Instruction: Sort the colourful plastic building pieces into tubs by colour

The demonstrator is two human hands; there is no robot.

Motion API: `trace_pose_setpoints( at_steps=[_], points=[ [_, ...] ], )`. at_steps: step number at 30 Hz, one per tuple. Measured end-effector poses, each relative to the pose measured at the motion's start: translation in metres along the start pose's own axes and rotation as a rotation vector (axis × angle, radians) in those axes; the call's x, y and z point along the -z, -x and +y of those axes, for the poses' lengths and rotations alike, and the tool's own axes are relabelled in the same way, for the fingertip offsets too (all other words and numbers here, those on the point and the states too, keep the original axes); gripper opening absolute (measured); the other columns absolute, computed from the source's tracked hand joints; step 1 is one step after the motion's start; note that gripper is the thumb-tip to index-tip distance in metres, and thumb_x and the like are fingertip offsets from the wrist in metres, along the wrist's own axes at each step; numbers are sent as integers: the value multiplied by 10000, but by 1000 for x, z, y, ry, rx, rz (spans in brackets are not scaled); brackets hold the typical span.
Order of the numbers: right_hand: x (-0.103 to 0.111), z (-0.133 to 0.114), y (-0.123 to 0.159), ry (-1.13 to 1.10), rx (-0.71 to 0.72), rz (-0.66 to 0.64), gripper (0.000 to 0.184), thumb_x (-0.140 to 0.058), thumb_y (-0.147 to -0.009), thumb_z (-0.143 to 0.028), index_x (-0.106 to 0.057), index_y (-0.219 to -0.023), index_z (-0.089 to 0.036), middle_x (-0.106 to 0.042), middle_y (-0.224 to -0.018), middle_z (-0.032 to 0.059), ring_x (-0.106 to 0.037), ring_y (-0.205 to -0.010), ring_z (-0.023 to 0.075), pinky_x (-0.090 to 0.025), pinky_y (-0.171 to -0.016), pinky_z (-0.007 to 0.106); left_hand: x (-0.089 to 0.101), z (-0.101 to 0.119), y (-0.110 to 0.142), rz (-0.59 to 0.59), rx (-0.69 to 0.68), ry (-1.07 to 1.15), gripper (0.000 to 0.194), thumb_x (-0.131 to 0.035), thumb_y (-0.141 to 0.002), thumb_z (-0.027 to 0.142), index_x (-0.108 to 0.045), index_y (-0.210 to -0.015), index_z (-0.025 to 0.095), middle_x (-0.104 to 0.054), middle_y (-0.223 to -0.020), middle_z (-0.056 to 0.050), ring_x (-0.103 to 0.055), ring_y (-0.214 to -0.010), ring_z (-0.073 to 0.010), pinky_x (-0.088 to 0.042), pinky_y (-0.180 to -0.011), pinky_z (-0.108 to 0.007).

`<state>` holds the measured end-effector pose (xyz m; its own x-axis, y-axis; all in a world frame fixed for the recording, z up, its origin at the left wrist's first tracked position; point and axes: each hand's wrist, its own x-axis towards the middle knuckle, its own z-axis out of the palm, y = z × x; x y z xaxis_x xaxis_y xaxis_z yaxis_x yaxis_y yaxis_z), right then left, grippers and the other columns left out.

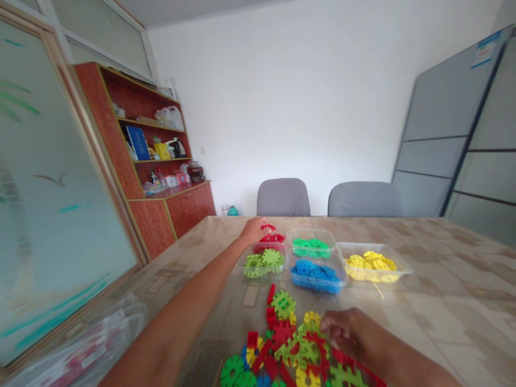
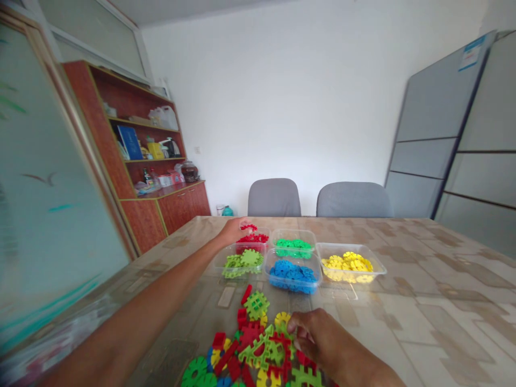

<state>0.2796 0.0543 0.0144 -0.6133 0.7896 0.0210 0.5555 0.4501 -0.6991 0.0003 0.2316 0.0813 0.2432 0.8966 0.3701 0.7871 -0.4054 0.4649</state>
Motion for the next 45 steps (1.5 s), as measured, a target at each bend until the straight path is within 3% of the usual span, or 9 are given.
trace_pose_setpoints(
  at_steps=[4,8,13,16,19,24,28,34,45],
  points=[
    [7,-9,3,18,-16,-9,184,-458,-880,-240,-579,-758,-174,-536,-632,-22,-468,-583,129,-351,-525,224,-3,7,4,-75,-30,16,282,-569,-936,308,-573,-1169,148,-597,-1158,-79,-619,-965,-225,-539,-810,-405],
    [19,-17,8,57,0,3,240,-428,-911,-242,-631,-801,-176,-637,-724,12,-555,-676,165,-419,-612,246,4,22,32,-155,-93,50,243,-549,-944,288,-594,-1140,151,-608,-1156,-76,-615,-983,-227,-524,-838,-405],
    [29,-17,16,95,-98,-78,158,-536,-814,-167,-664,-907,-176,-663,-831,33,-613,-750,190,-455,-642,262,22,34,117,-347,-216,99,231,-624,-834,182,-672,-1060,199,-655,-1151,-50,-607,-1051,-219,-460,-935,-323],
    [24,-16,18,166,-153,-91,287,-604,-685,-76,-655,-950,-174,-652,-913,47,-618,-794,197,-462,-654,266,28,27,171,-507,-220,96,401,-635,-844,269,-585,-1241,247,-518,-1377,-67,-466,-1263,-264,-341,-1066,-388],
    [13,-14,15,187,-102,-58,258,-593,-684,-74,-650,-911,-182,-653,-880,33,-611,-793,191,-462,-658,263,24,19,202,-550,-171,107,478,-621,-855,253,-508,-1319,262,-486,-1404,-67,-432,-1289,-253,-318,-1079,-375],
    [14,-11,14,178,-80,-41,237,-513,-762,-80,-659,-909,-193,-666,-859,32,-620,-780,189,-461,-652,260,9,22,208,-480,-203,176,206,-571,-845,143,-644,-1021,220,-647,-1070,-27,-589,-1005,-182,-415,-902,-249],
    [35,-14,23,199,-155,-82,334,-418,-765,-23,-677,-891,-194,-681,-877,41,-626,-813,193,-461,-703,278,1,24,210,-427,-115,162,196,-509,-838,82,-636,-905,215,-662,-881,18,-608,-817,-140,-409,-748,-197],
    [36,-22,31,232,-244,-228,538,-560,-548,-12,-660,-1037,-213,-627,-1046,59,-595,-956,252,-443,-746,296,-2,25,215,-399,-36,147,197,-432,-902,139,-612,-848,202,-656,-823,18,-603,-777,-144,-401,-704,-198],
    [12,-11,20,284,-71,1,199,-537,-718,-87,-611,-847,-218,-632,-884,20,-595,-777,191,-405,-655,272,6,42,223,-435,22,127,310,-452,-818,69,-644,-1001,229,-660,-965,2,-593,-901,-172,-408,-809,-240]
  ],
)
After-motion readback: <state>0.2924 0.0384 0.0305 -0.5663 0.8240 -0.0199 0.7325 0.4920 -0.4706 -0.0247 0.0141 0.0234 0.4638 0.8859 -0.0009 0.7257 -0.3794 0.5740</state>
